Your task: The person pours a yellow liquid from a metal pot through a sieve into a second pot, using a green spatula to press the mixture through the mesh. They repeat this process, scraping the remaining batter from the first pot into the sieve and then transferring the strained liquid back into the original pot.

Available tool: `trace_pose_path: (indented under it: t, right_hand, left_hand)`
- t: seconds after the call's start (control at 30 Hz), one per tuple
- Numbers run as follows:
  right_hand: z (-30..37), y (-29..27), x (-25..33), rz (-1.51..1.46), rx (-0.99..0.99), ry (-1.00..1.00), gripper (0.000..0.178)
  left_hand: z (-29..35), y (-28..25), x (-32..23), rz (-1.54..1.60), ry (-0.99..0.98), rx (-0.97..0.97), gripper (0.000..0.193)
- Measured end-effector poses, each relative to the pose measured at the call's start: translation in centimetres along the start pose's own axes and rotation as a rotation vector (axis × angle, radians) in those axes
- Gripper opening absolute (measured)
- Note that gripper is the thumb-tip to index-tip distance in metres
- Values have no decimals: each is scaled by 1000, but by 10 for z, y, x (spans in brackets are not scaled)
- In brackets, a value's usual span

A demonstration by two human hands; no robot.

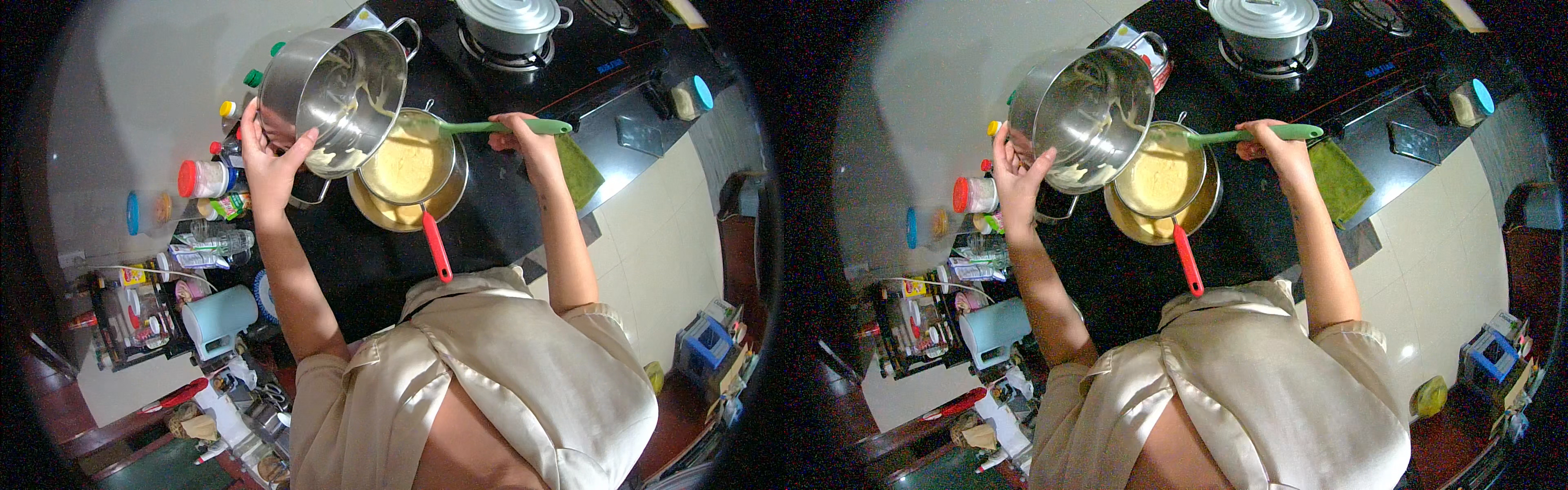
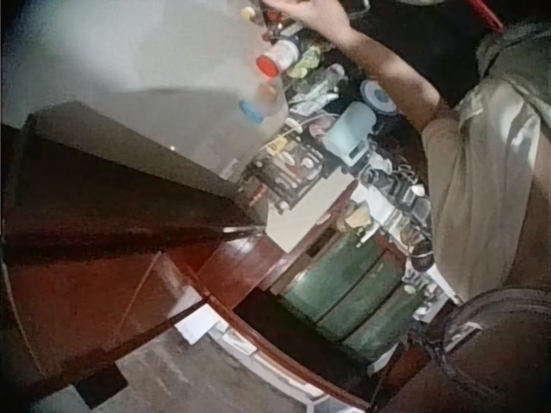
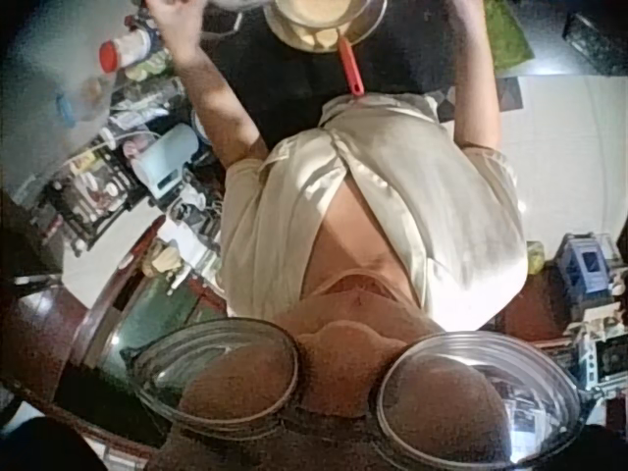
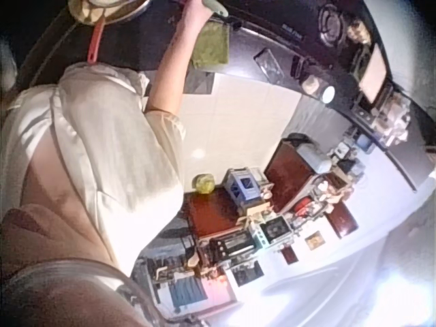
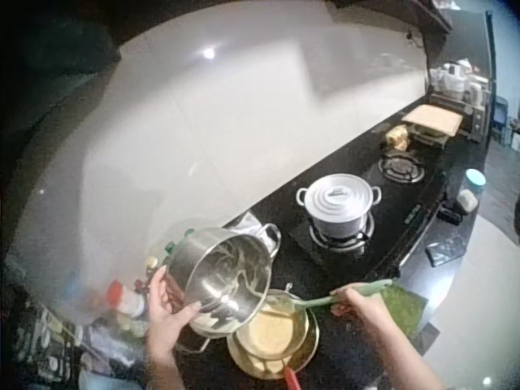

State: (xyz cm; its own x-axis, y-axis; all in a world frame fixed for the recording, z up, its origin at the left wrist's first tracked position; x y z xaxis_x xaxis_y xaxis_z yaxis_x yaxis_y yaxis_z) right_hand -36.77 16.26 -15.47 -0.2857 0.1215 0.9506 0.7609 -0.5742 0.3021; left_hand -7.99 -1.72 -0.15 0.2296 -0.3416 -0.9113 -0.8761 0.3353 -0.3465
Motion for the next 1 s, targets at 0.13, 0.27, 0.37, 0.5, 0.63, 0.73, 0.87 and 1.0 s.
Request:
trace_pose_path:
  t: [0.13,0.27,0.37,0.5,0.63,0.73,0.87,1.0]
  right_hand:
    - [-5,8,3,-52,10,-6,28]
    - [4,22,-6,-32,87,12,27]
    - [15,30,-5,-12,138,18,24]
    - [20,22,4,-33,117,51,25]
    - [10,2,6,-31,87,18,30]
    - [-1,1,1,-77,55,32,33]
    - [1,3,-17,-128,137,69,36]
    - [11,24,-15,-168,138,140,35]
  left_hand:
    - [3,-3,1,-11,-13,-15,87]
    - [8,4,8,29,-7,-57,85]
    - [7,8,16,48,-8,-85,85]
    - [5,5,26,69,-7,-103,84]
    - [6,-4,30,93,-40,-141,81]
    - [6,-11,42,253,-61,-104,79]
    - [8,-10,52,303,-92,-159,78]
    - [10,-4,57,406,-146,-235,78]
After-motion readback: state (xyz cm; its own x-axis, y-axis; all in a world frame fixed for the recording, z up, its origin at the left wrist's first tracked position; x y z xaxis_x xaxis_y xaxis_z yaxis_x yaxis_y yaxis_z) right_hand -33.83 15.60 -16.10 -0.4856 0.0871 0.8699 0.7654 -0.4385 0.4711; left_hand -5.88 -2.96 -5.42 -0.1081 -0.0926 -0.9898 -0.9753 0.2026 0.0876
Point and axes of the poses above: each hand's wrist, its own z-axis away from the middle knuckle, its own y-axis out of the palm, x = y × z, the point moved 5 cm from there along -z, towards the middle knuckle, and after that the axes turned 5 degrees about -y, right-handed, at the moved point
